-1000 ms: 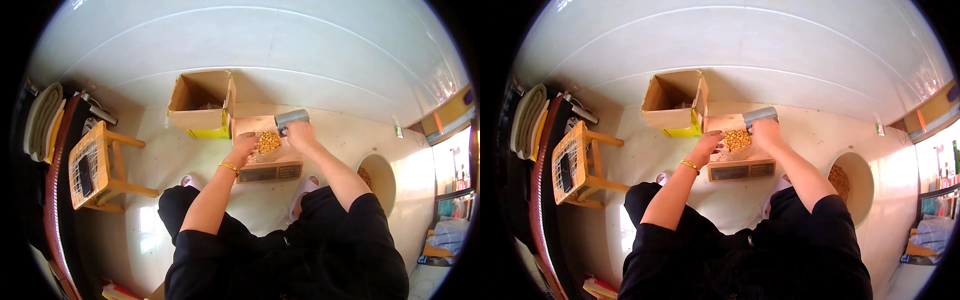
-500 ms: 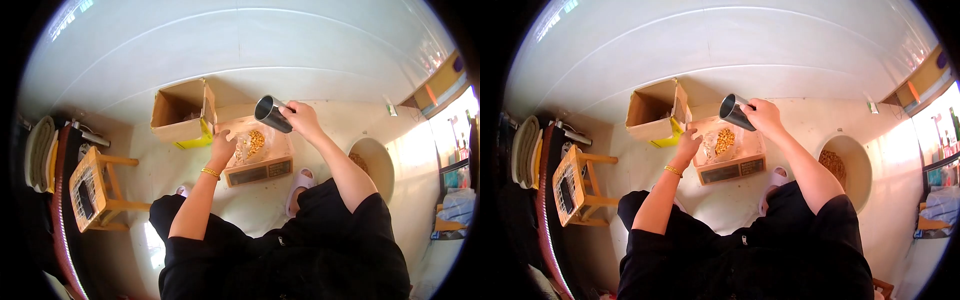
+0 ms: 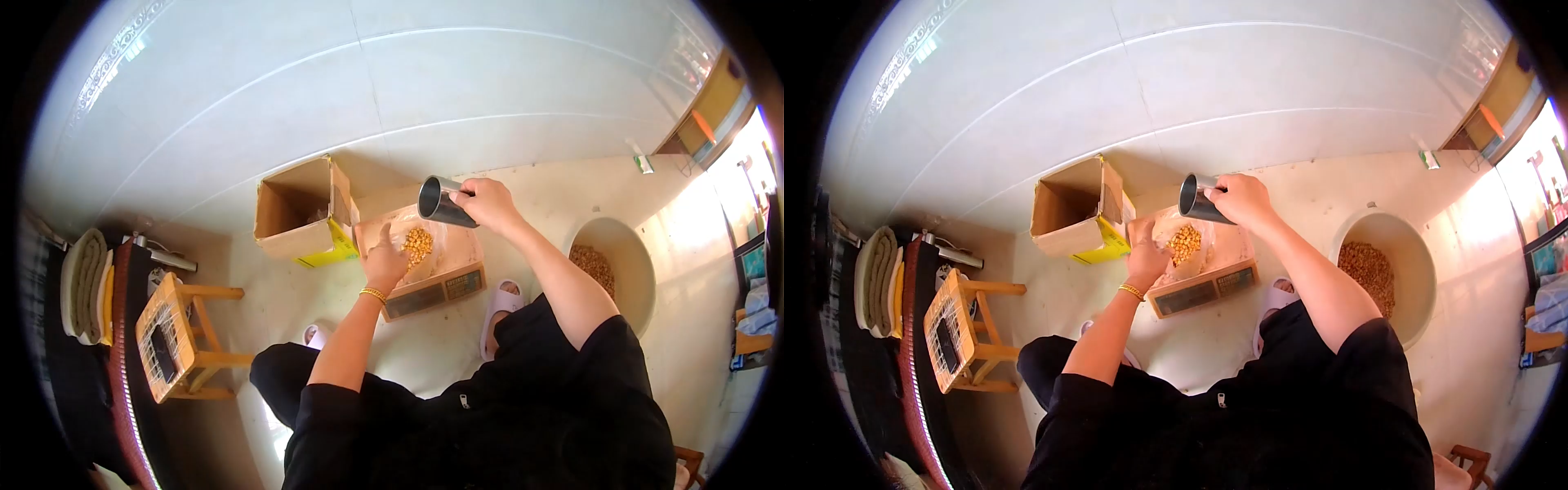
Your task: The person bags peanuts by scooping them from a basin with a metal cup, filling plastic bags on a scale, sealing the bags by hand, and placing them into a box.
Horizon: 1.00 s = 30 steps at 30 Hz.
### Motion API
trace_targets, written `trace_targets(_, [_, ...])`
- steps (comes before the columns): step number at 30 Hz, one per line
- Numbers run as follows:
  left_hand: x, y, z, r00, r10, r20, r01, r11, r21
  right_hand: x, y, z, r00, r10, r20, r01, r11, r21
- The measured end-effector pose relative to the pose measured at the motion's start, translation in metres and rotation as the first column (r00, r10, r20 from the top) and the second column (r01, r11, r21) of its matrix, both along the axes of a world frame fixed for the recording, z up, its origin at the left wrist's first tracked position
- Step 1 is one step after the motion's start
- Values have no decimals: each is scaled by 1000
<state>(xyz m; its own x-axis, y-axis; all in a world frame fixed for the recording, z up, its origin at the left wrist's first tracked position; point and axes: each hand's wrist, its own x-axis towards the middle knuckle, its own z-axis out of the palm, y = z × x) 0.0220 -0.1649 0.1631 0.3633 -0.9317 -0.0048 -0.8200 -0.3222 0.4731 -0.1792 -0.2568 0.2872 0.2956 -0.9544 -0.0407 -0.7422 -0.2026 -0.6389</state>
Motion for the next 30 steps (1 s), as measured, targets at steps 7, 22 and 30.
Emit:
trace_targets(7, [71, 18, -78, 522, 440, -731, -609, 792, 42, -6, -9, 5, 997, -62, 49, 47, 961, 272])
trace_targets(22, [-32, 77, 103, 362, 54, -931, -48, 998, 39, 40, 82, -24, 752, -133, 646, -459, 598, 657])
trace_targets(30, [3, 98, 59, 236, 367, -900, -53, 930, 365, 55, 128, -35, 763, 547, 345, -645, 688, 333])
